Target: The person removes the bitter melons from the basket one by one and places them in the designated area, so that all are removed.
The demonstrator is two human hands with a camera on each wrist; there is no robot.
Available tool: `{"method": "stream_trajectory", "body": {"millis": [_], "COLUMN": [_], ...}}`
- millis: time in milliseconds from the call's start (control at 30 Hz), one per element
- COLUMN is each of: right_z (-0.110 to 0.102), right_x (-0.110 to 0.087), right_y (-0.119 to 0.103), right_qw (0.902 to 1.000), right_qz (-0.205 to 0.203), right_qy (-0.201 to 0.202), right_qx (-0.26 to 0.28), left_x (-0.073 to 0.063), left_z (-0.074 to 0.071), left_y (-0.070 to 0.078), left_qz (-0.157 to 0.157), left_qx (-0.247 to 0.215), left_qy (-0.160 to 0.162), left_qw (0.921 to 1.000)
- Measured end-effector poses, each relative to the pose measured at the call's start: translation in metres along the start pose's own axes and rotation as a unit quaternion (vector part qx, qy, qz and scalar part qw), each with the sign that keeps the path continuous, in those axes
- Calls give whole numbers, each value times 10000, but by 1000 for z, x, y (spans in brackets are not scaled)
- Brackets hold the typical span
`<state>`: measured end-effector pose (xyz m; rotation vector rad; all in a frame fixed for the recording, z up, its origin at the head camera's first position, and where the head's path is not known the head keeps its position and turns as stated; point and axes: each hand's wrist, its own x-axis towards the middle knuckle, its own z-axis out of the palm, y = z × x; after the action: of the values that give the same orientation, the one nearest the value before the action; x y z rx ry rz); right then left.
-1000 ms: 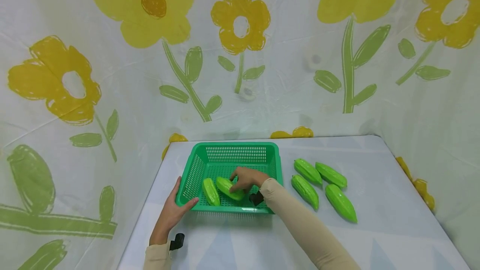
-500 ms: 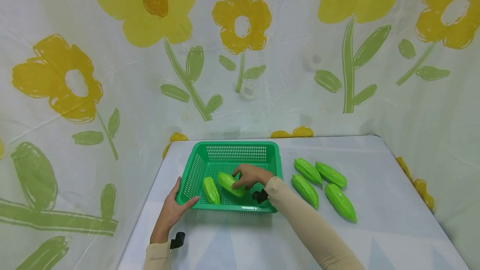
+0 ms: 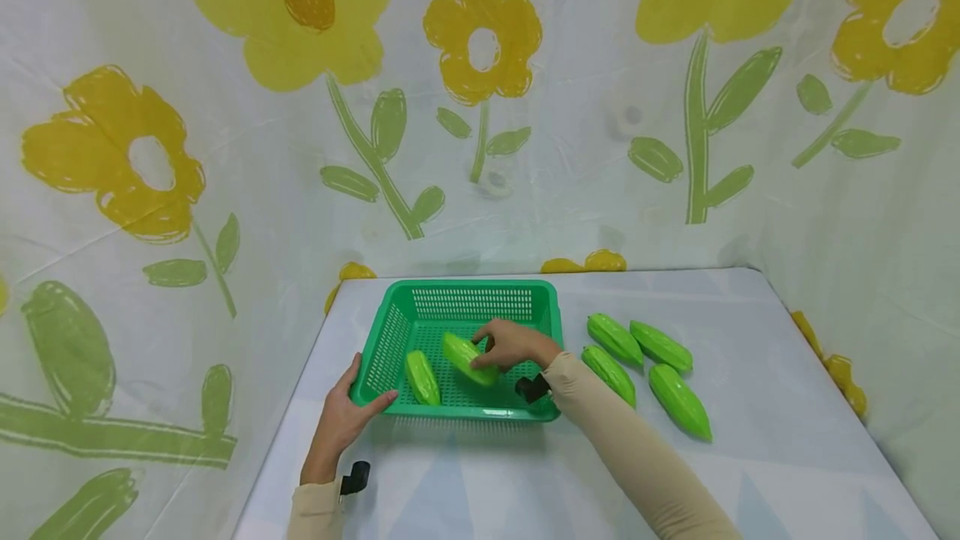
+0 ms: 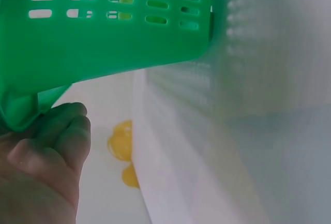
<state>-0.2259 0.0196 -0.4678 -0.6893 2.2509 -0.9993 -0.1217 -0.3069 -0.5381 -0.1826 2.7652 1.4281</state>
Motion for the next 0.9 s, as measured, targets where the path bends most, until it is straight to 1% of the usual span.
{"method": "stream_trajectory", "body": {"millis": [133, 267, 467, 600, 733, 900], "right_z": [-4, -7, -11, -13, -15, -19], "right_x": [-5, -7, -14, -17, -17, -20], "right_y": [-2, 0, 2, 5, 8, 6], "right_qw": [10000, 10000, 9997, 9995, 9996, 9996], "right_qz": [-32, -68, -88, -36, -69, -116], "right_qy": [7, 50, 122, 182, 222, 255], "right_qx": [30, 43, 186, 237, 156, 1], "left_x": [-3, -5, -5, -6, -5, -6], "left_z": [0, 0, 0, 1, 2, 3], "left_y": [1, 1, -2, -3, -2, -4], "left_qz": [-70, -64, -90, -12, 13, -15], "left_qx": [-24, -43, -7, -49, -73, -88], "left_qy": [78, 105, -80, -80, -58, -27], "left_qw": [9999, 9999, 9999, 10000, 10000, 10000]}}
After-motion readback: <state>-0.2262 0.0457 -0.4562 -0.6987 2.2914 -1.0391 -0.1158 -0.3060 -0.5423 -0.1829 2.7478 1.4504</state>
